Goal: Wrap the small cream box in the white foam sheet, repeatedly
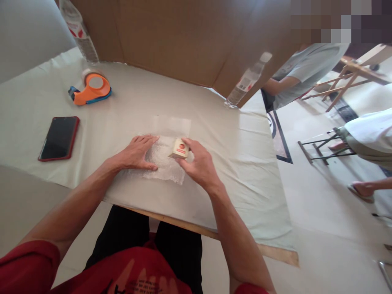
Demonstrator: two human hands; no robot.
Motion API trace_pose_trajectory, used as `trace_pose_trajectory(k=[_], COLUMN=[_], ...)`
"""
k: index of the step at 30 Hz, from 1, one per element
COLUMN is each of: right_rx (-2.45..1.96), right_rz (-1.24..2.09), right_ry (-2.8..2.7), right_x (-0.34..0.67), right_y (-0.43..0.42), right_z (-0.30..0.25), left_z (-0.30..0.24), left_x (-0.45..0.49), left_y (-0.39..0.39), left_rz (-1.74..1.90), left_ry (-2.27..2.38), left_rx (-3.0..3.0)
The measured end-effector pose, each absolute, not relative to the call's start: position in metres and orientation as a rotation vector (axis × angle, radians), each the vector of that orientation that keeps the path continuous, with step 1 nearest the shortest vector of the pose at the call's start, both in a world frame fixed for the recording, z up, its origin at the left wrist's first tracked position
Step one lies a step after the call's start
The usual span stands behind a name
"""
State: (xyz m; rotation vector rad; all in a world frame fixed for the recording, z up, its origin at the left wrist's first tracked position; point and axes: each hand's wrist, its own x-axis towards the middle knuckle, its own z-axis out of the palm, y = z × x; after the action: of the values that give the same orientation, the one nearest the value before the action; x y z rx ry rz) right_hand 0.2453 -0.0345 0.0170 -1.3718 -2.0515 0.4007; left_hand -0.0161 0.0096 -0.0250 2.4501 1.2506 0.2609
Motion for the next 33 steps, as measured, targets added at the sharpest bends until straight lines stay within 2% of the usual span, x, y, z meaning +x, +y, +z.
trace_pose_trajectory(k=[3, 10, 28, 33], right_rx=[-1.282, -1.375, -1.355, -1.307], right_rz=[0.444, 0.434, 0.546, 0.485], right_ry=[-2.196, -2.344, -2.338, -2.223], right_x=[0.214, 0.197, 0.199, 0.213], right_y=[-0.018, 0.003, 0.002, -0.021], right_z=[0.005, -0.033, -0.027, 0.000], left_z=[-0.025, -0.025, -0.021, -0.018], left_x=[-0.016, -0.017, -0.017, -0.019], left_y=[0.010, 0.010, 0.009, 0.011], left_rz=[0.267, 0.283, 0.276, 0.357], left_ry=[1.263, 1.241, 1.229, 1.293], left_rx=[2.435, 2.424, 2.425, 2.325])
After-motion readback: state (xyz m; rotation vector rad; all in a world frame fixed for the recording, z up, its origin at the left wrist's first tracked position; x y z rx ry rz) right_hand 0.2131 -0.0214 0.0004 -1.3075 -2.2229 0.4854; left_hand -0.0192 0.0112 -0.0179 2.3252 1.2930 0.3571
